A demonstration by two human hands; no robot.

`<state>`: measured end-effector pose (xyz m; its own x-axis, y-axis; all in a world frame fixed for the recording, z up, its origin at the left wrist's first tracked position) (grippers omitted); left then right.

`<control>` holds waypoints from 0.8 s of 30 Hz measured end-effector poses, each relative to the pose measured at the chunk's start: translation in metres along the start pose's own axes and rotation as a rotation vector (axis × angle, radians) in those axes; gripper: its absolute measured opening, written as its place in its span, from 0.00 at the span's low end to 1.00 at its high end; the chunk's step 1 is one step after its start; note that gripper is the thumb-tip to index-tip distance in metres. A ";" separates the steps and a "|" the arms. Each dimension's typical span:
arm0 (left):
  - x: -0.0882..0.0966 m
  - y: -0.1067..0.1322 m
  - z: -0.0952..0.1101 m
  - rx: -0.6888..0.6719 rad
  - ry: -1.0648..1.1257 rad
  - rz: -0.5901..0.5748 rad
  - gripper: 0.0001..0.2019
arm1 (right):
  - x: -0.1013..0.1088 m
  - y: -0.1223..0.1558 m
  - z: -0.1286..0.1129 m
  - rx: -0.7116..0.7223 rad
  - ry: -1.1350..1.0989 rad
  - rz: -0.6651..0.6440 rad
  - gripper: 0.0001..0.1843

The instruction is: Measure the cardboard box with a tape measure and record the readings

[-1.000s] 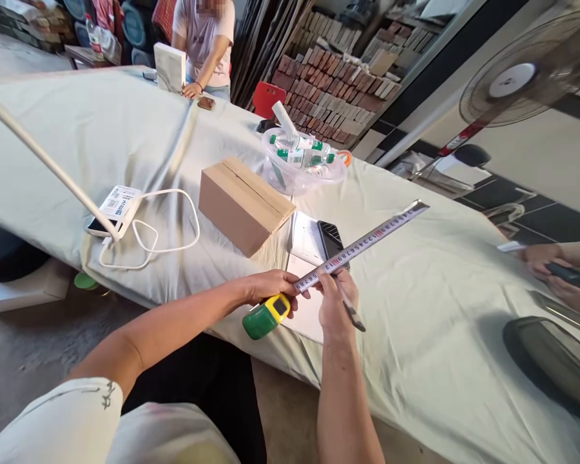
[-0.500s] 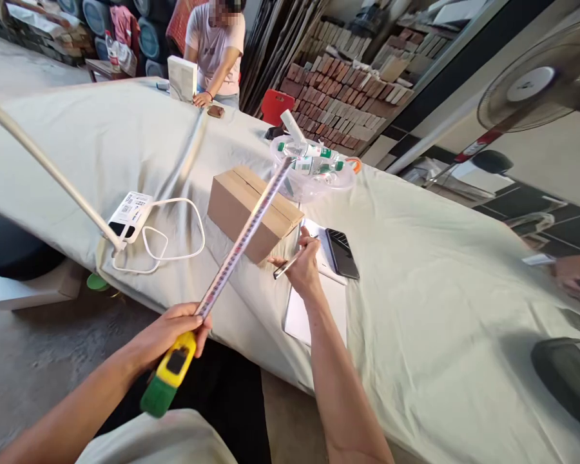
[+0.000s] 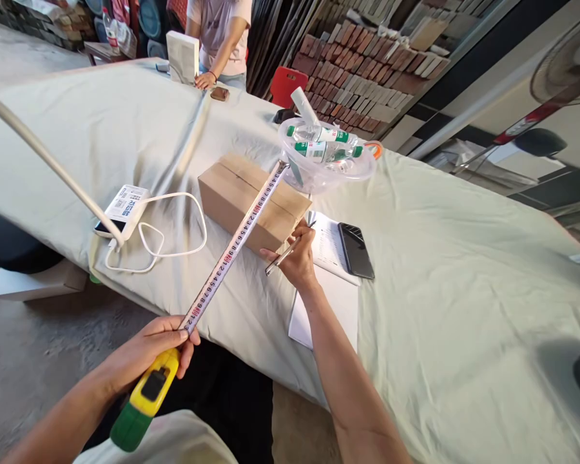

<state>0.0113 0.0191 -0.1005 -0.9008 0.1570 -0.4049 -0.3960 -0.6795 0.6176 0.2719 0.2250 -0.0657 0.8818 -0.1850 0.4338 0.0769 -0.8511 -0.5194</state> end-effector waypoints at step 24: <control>-0.001 0.015 0.003 -0.079 -0.432 0.135 0.19 | 0.063 0.002 -0.017 0.076 -0.035 0.127 0.40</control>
<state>0.0055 0.0109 -0.0884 -0.9419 0.3359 0.0042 -0.2701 -0.7646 0.5852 0.3198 0.2030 -0.0268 0.9024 -0.2703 0.3355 -0.0024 -0.7818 -0.6235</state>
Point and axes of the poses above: each hand's wrist, its own y-axis away from the middle knuckle, its own x-axis out of the back of the hand, z = x × y, the point moved 9 cm from there along -y, towards the middle knuckle, and after that the axes turned 2 degrees about y, right-handed, at the moved point
